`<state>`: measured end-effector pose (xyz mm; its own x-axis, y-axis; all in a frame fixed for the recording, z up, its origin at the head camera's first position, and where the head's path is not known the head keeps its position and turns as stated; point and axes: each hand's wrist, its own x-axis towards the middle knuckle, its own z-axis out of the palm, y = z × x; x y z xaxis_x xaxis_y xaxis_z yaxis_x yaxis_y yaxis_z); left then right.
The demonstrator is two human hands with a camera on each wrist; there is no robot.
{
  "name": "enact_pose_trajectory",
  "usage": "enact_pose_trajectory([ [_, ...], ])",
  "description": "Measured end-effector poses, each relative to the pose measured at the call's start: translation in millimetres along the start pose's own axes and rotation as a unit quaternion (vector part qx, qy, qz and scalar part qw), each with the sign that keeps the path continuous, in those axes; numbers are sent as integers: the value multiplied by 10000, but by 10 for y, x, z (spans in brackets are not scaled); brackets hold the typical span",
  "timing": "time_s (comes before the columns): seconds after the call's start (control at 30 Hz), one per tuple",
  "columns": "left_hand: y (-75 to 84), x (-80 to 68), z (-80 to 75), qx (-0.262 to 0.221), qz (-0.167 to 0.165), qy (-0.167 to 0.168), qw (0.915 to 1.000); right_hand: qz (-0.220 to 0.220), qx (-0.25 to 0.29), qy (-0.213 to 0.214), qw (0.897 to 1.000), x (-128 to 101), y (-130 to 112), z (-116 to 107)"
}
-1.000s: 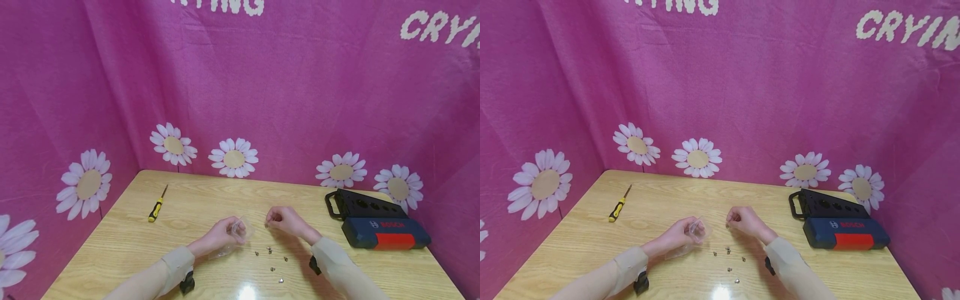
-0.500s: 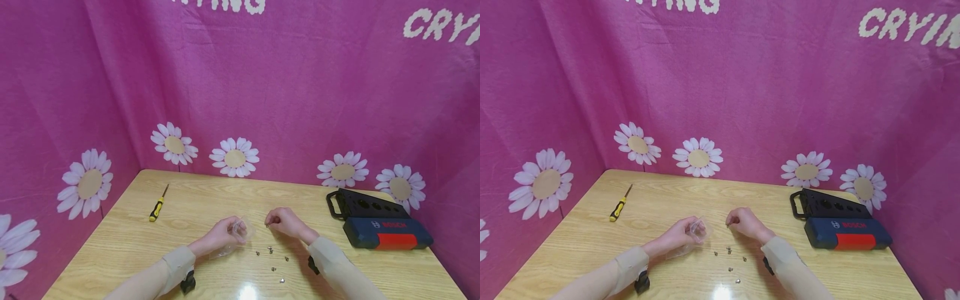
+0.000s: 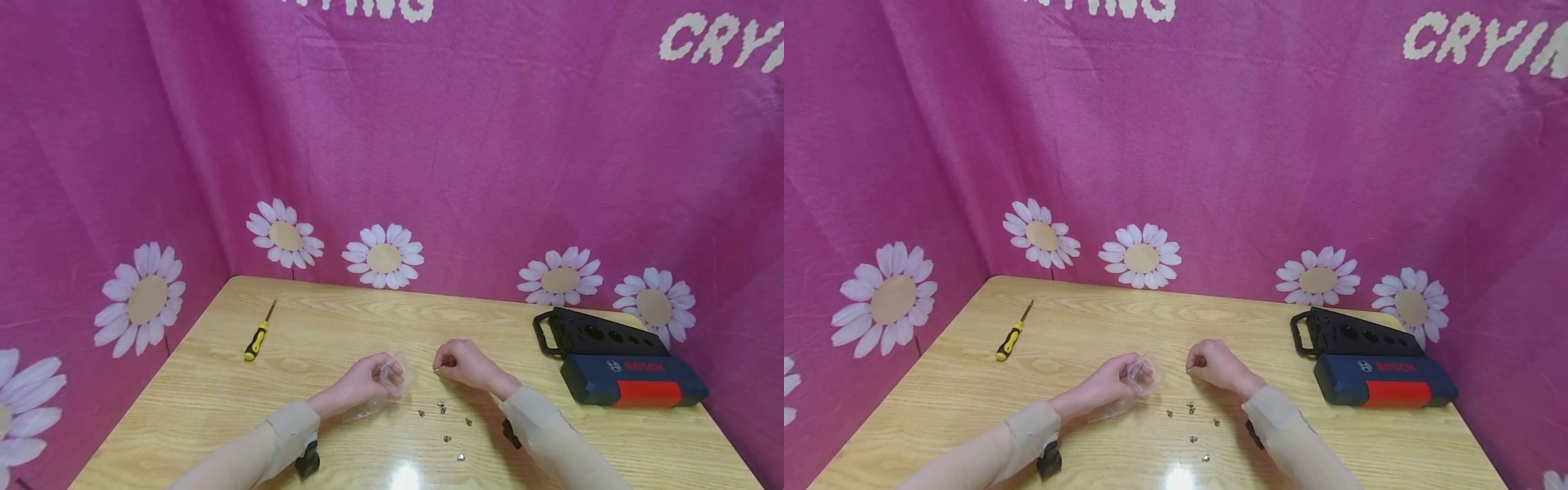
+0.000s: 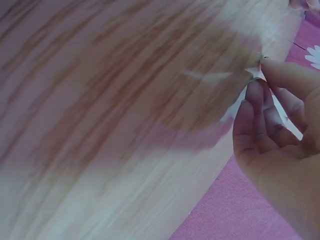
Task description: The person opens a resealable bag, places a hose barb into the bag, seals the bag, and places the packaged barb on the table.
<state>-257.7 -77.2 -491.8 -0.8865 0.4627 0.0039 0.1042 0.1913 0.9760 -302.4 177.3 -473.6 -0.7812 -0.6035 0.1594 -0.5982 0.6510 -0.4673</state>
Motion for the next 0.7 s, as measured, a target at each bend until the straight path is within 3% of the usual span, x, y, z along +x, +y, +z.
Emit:
enact_pose_trajectory([
  [0.3,18,-10,-14,-12,6,-72,10000,122,424,27,9990,-25,-65,-54],
  [0.7,25,-12,-10,65,-64,-36,10000,-145,436,217,9987,-14,-264,-250],
])
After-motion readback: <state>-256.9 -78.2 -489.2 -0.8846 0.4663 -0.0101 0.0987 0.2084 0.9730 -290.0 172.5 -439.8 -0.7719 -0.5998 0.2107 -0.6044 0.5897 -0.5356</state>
